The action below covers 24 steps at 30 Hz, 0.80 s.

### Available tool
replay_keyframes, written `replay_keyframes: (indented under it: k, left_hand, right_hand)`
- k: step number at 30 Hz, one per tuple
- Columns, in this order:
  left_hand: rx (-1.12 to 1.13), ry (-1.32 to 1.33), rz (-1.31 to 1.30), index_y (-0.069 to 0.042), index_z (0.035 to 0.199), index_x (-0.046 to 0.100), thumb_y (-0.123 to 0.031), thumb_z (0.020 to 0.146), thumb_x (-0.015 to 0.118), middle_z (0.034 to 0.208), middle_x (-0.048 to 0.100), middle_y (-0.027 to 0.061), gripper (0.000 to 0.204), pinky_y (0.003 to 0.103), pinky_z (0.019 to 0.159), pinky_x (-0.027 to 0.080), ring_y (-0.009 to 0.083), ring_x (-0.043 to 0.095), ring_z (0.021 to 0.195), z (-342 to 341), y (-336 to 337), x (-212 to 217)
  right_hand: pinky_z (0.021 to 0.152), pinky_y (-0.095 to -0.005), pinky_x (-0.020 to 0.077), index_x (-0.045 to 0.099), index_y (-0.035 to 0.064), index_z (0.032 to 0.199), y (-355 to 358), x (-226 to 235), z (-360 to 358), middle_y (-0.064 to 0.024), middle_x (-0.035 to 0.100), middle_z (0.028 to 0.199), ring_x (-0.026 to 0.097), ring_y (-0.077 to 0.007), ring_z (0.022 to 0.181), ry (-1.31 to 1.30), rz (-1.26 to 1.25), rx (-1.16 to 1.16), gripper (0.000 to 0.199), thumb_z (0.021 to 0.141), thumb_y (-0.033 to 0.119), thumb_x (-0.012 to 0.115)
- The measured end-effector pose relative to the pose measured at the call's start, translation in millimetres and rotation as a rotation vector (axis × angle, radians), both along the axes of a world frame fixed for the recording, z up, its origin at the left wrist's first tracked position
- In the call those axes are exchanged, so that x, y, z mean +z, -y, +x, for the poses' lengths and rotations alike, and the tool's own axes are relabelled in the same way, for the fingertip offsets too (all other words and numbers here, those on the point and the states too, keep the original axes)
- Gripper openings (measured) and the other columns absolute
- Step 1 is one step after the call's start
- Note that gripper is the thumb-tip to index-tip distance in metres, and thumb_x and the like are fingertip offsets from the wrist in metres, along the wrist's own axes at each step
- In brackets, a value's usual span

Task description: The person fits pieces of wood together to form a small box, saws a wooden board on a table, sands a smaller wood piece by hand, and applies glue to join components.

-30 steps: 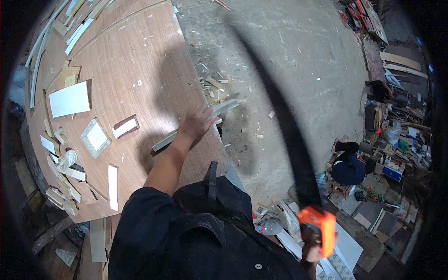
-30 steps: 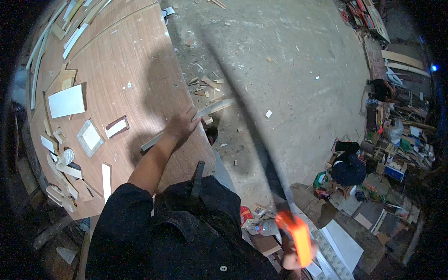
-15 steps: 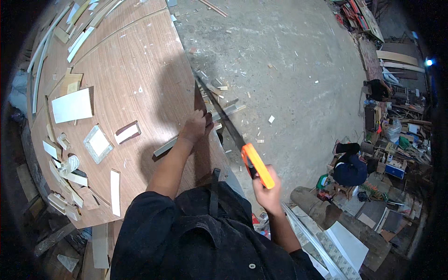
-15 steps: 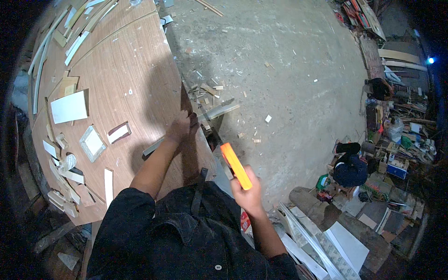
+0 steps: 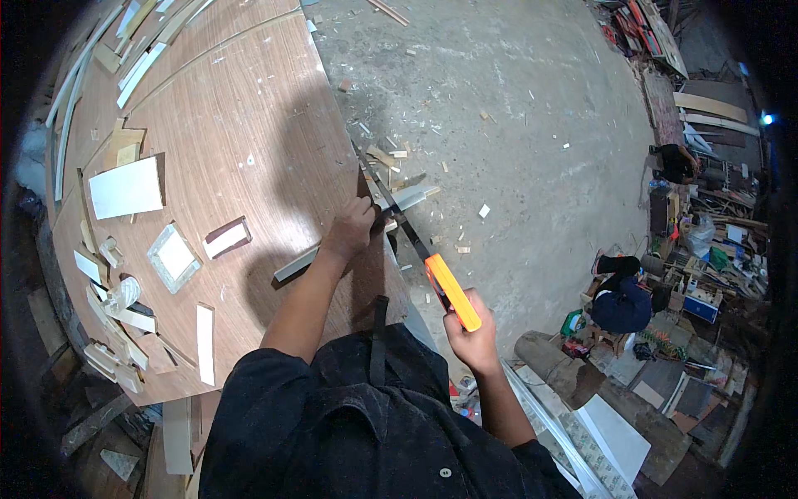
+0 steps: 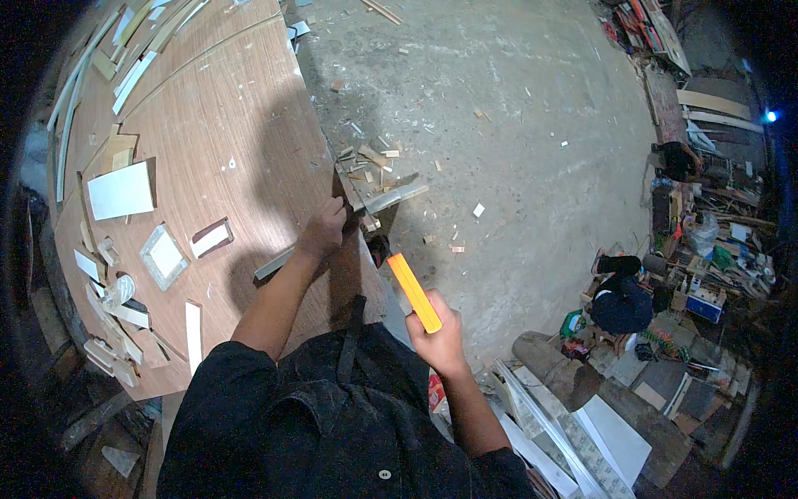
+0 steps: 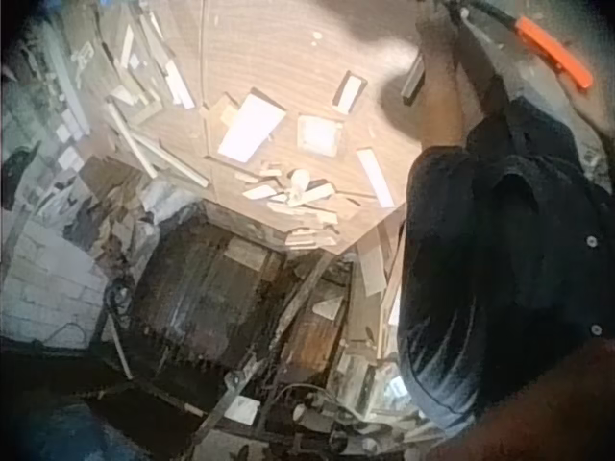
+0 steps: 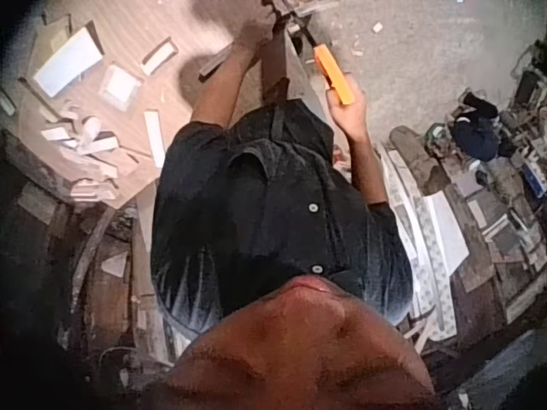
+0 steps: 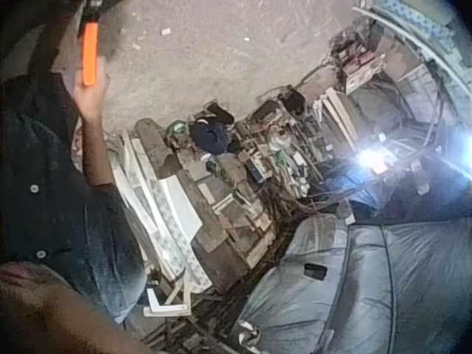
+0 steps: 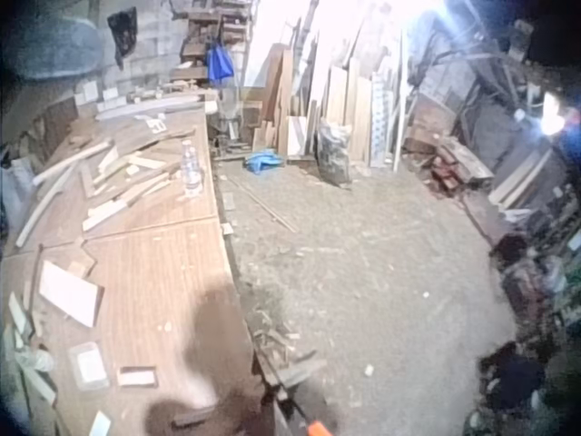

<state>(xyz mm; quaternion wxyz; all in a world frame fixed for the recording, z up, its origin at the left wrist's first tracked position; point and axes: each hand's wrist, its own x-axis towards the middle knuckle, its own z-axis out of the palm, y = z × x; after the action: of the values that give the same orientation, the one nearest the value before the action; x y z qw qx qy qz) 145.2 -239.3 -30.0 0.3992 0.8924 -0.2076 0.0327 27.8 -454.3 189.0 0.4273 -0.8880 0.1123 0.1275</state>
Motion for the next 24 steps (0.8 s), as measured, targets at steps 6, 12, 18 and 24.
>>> replay_keyframes:
  k: [6, 12, 18, 24]
  left_hand:
    - [-0.036, 0.044, -0.006, -0.001, 0.077, 0.056, -0.003, 0.075, 0.058, 0.088, 0.054, 0.0151, 0.005, 0.043, 0.075, 0.049, 0.0343, 0.056, 0.085, -0.6, 1.4, -1.7]
    - [-0.047, 0.007, 0.001, -0.001, 0.081, 0.056, -0.009, 0.077, 0.062, 0.088, 0.054, 0.0152, 0.011, 0.044, 0.075, 0.048, 0.0346, 0.057, 0.084, 0.1, 0.5, 2.2]
    - [-0.025, 0.033, 0.009, -0.002, 0.083, 0.055, -0.016, 0.081, 0.068, 0.088, 0.053, 0.0148, 0.019, 0.043, 0.074, 0.048, 0.0351, 0.057, 0.083, -1.8, -0.4, 1.8]
    - [-0.032, 0.019, 0.013, -0.001, 0.084, 0.054, -0.016, 0.084, 0.066, 0.088, 0.053, 0.0158, 0.019, 0.044, 0.074, 0.048, 0.036, 0.057, 0.084, -2.2, -1.6, -2.6]
  right_hand:
    - [0.063, -0.0353, 0.0527, 0.059, 0.0041, 0.096, -5.4, 12.6, 4.2, -0.0156, 0.064, 0.072, 0.07, -0.03, 0.067, -0.09, -0.056, 0.008, 0.015, 0.081, 0.006, 0.061]
    - [0.067, -0.0368, 0.0536, 0.059, 0.0037, 0.1, -21.7, 31.8, 33.1, -0.0181, 0.064, 0.074, 0.07, -0.0343, 0.073, -0.156, -0.042, -0.027, 0.018, 0.083, 0.006, 0.059]
    - [0.07, -0.031, 0.0486, 0.054, 0.0048, 0.092, -18.7, 54.9, 21.9, -0.01, 0.058, 0.079, 0.061, -0.0194, 0.074, -0.186, -0.043, 0.033, 0.01, 0.083, 0.002, 0.057]
    - [0.069, -0.0313, 0.0479, 0.054, 0.0057, 0.092, -37.8, 45.4, 36.1, -0.011, 0.057, 0.078, 0.059, -0.0188, 0.073, -0.38, 0.011, -0.085, 0.011, 0.083, 0.002, 0.058]
